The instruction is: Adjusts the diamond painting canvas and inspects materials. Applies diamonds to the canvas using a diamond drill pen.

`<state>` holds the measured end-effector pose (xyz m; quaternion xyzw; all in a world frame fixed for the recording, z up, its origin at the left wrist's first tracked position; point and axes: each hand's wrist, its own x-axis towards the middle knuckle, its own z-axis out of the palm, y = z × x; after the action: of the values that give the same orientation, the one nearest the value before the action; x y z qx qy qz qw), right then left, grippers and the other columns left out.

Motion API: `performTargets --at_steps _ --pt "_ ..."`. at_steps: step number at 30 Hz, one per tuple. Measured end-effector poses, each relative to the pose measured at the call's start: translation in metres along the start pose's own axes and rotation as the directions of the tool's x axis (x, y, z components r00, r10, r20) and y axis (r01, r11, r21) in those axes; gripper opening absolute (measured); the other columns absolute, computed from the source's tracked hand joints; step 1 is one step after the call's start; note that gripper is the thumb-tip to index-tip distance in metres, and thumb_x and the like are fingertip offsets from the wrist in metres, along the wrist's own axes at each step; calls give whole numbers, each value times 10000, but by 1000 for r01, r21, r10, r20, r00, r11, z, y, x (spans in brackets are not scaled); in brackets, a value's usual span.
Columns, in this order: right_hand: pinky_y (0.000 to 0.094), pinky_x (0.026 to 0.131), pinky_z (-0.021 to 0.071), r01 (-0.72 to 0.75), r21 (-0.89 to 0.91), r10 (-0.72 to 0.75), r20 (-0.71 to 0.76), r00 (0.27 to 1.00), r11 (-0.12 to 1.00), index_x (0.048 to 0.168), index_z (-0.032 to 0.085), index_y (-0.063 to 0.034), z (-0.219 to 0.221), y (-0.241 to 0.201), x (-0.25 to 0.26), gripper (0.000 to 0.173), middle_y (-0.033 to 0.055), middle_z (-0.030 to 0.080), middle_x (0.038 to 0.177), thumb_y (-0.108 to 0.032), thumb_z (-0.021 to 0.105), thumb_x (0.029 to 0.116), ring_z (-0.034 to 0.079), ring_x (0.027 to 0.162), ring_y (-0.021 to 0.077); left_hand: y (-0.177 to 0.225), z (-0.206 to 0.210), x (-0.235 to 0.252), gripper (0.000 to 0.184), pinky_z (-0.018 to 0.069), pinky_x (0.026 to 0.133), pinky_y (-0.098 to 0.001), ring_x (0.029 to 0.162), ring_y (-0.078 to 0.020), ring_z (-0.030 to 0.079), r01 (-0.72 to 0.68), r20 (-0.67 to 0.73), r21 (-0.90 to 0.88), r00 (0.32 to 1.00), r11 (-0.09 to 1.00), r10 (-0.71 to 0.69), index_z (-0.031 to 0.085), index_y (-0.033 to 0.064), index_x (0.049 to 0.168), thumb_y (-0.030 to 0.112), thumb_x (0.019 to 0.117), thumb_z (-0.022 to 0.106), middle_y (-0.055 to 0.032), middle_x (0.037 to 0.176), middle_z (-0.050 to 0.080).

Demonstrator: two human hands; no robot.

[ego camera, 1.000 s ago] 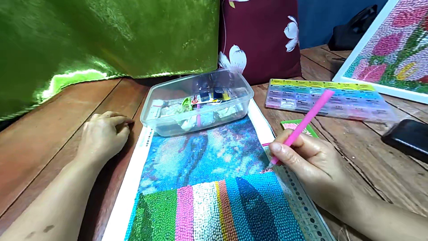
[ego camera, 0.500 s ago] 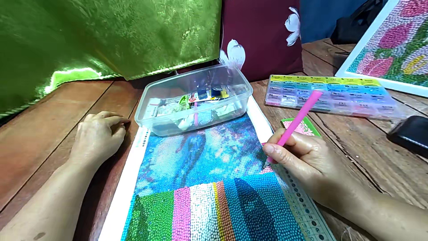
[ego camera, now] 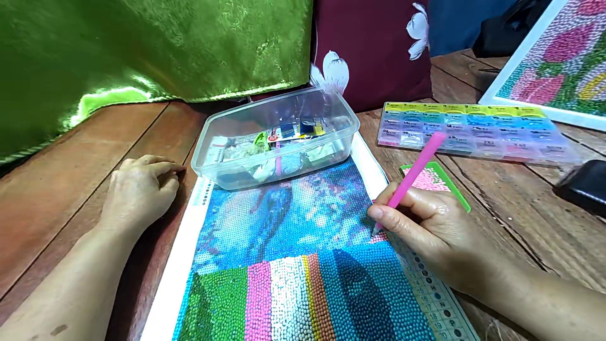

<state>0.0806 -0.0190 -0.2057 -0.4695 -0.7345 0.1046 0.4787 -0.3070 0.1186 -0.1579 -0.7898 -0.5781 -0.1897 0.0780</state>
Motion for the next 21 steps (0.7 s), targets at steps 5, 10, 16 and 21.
performTargets --at_steps 5,10,16,21 --pt "77 505 349 -1 -35 1 10 1000 999 812 620 -174 0 -1 0 267 -146 482 653 -322 523 1012 436 570 -98 1 0 0 212 371 954 -743 1150 -581 556 9 0 3 1000 1000 -9 720 -106 1022 -60 958 523 -333 1200 647" --pt "80 506 353 21 -55 -20 13 1000 998 797 618 -173 0 0 1 282 -144 484 652 -325 518 1013 439 568 -95 3 -1 0 207 376 946 -752 1141 -582 563 -2 2 4 1000 1000 2 718 -106 1014 -54 960 525 -335 1189 650" --pt "71 507 356 22 -28 -21 8 1000 999 817 629 -167 -1 0 0 267 -147 487 653 -318 529 1012 437 569 -101 4 -2 0 206 368 964 -746 1160 -579 554 19 12 1 1000 1000 -19 720 -101 1028 -64 964 528 -330 1203 646" --pt "59 501 349 30 5 -30 9 1000 1000 805 627 -158 0 -1 0 256 -146 483 644 -300 543 1001 423 557 -107 6 -2 0 204 372 969 -737 1155 -573 558 18 14 2 1000 1000 -18 721 -100 1023 -61 962 530 -331 1195 647"
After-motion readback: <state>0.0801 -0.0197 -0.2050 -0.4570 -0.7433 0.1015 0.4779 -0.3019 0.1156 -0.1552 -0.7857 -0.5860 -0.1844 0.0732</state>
